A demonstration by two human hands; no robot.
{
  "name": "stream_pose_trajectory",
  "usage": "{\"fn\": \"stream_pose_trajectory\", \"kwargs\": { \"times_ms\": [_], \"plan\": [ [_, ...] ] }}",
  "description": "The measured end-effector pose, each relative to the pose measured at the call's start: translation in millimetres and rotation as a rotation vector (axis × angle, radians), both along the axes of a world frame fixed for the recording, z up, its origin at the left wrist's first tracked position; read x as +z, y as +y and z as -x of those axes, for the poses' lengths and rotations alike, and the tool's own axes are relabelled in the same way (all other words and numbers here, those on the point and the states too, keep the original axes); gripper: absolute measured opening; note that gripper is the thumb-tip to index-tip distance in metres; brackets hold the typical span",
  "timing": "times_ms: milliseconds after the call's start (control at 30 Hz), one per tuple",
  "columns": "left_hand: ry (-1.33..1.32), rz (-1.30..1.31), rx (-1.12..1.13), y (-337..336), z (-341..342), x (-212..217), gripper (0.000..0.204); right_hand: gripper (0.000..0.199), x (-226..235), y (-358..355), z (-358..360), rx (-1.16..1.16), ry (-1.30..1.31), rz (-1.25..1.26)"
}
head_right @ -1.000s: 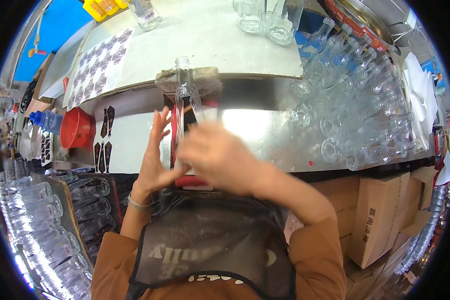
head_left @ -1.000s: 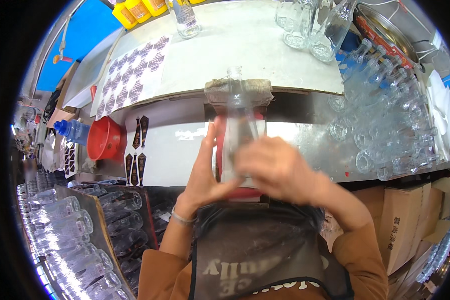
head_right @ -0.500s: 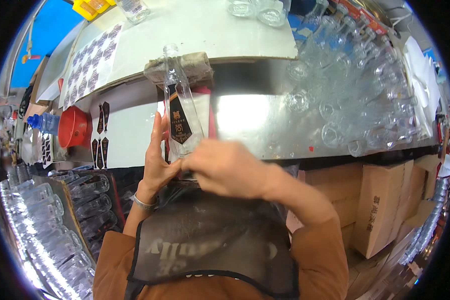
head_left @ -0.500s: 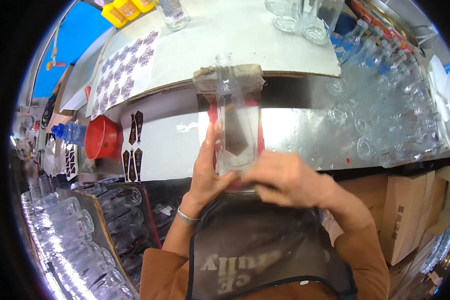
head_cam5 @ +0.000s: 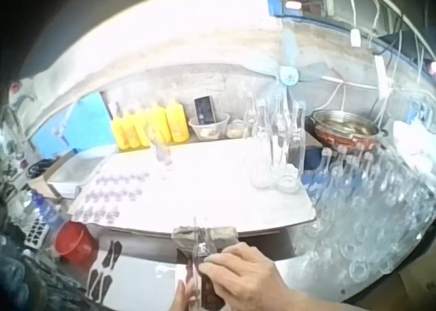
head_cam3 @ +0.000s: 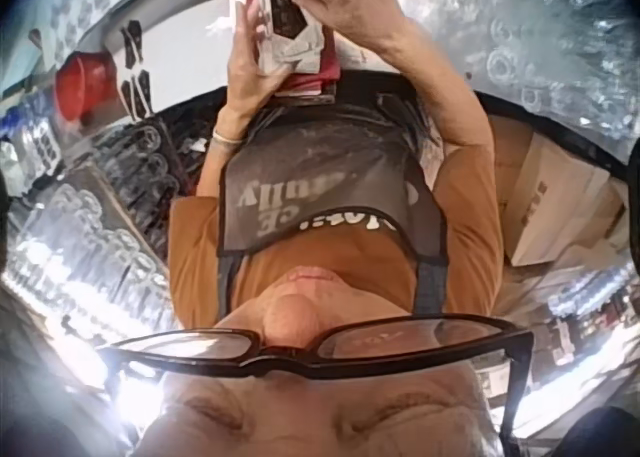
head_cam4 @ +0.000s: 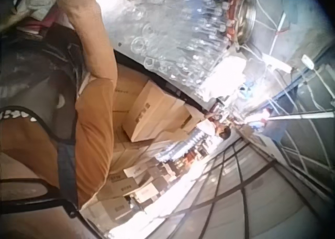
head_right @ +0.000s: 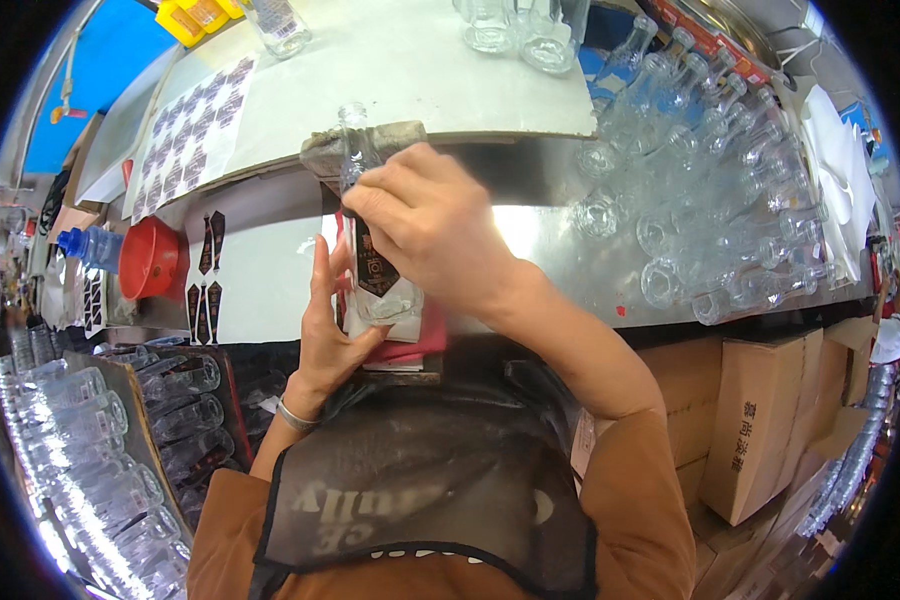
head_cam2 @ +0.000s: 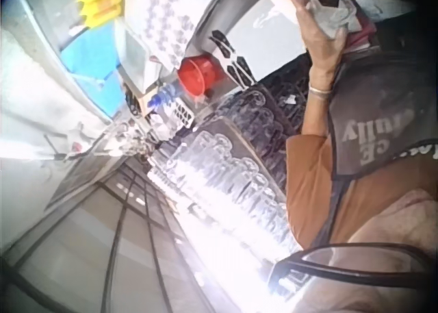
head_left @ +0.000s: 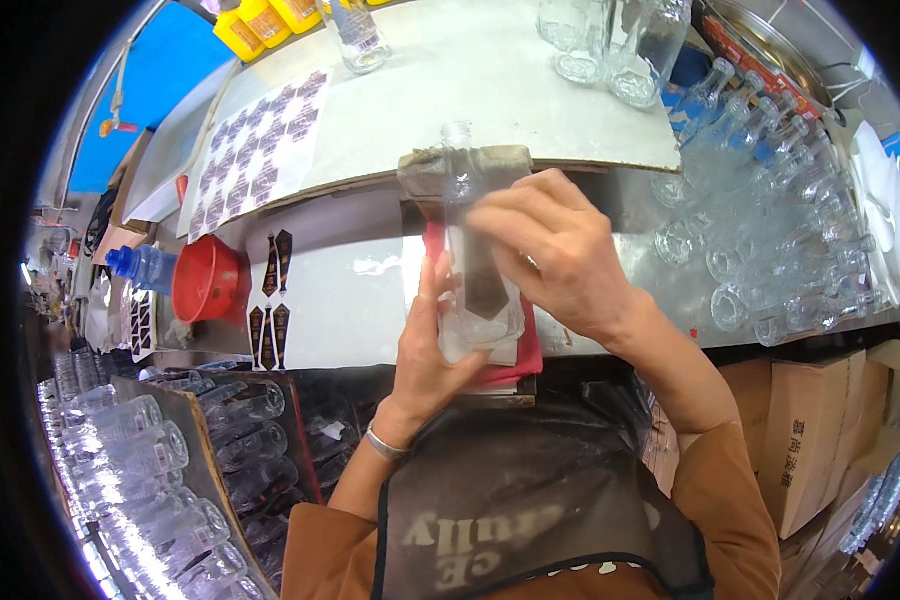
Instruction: The person unpacks clear plastic bottles from a cardboard box and places them on a table. They then apply adhesive labels to each bottle one by one using a handheld labeler, rotating the bottles to ensure proper alignment before setting them aside.
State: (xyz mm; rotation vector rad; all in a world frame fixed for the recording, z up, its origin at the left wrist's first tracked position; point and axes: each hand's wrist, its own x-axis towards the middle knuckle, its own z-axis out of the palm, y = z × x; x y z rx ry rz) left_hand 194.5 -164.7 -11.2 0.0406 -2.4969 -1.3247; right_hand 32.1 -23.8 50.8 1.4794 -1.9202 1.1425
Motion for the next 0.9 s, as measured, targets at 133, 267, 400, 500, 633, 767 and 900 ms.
{"fn": "stream_pose_trajectory", "kwargs": {
  "times_ms": [133,267,400,500,633,767,900],
  "plan": [
    [0.018,0.02,-0.013,1,-1,-2,0.117,0.021,10,14,-50,0.375,-0.201,-0.29],
    [-0.029,0.006,0.0,1,-1,-3,0.113,0.024,-3,-11,18,-0.054,-0.111,-0.197],
    [-0.091,-0.198,-0.063,-12,10,20,0.107,0.025,12,2,48,-0.14,-0.722,0.103],
    [-0.279,-0.568,0.134,-29,55,23,0.058,0.026,-11,19,32,-0.078,-0.925,0.13],
    [-0.529,-0.321,0.139,-46,100,24,0.052,0.026,-25,32,11,-0.007,-1.257,0.184],
    [-0.376,-0.447,0.199,-31,108,11,0.048,0.027,-38,39,9,0.009,-1.293,0.173],
    [-0.338,-0.516,0.182,-23,110,12,0.051,0.036,-51,24,18,-0.017,-1.216,-0.026]
  ]
}}
